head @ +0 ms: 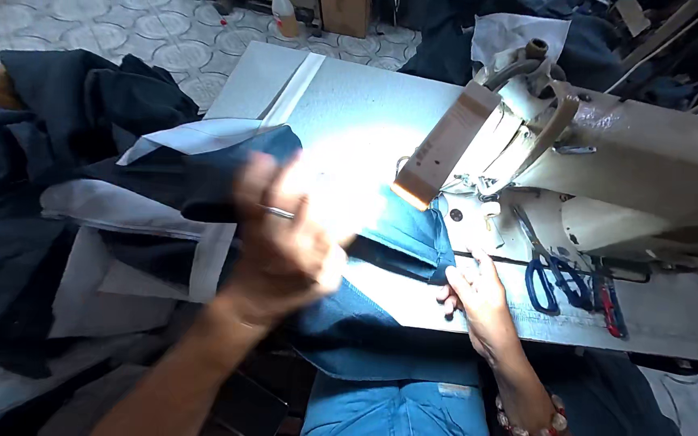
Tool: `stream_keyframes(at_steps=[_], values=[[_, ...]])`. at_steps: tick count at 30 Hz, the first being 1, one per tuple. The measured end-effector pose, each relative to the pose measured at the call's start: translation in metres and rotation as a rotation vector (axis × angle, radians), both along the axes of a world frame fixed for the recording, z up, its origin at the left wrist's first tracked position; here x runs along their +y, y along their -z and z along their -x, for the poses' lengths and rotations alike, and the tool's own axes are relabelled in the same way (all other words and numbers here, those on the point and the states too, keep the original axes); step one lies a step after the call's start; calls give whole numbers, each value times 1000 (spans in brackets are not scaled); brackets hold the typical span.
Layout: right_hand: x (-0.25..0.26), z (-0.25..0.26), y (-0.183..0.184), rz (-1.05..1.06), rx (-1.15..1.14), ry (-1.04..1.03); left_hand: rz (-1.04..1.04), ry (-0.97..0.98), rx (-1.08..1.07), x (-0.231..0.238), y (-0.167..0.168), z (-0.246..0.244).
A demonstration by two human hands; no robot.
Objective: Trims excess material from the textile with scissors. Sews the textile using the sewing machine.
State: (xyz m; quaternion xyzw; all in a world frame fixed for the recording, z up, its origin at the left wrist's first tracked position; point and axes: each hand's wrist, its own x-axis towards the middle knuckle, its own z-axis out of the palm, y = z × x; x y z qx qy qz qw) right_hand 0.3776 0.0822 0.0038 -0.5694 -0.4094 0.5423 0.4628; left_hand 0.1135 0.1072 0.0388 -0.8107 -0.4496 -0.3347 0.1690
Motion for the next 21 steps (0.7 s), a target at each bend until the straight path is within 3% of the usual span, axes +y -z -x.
stream_keyframes(at_steps=[2, 5, 7, 9, 15, 18, 21], values=[[3, 7, -1, 18, 128, 64, 157, 249, 47, 2, 17, -48], [1, 26, -10, 158, 500, 190, 321, 326, 58, 32, 47, -90], [0, 37, -17, 299, 707, 280, 220, 305, -20, 51, 58, -103], [-2, 40, -18, 311, 823, 354, 53, 314, -76, 64, 64, -109], [-6, 30, -7, 290, 684, 307, 75, 317, 52, 57, 68, -91], [-10, 32, -8, 293, 691, 324, 14, 332, 3, 57, 78, -87], [-8, 34, -9, 359, 773, 327, 146, 382, 14, 54, 75, -87]])
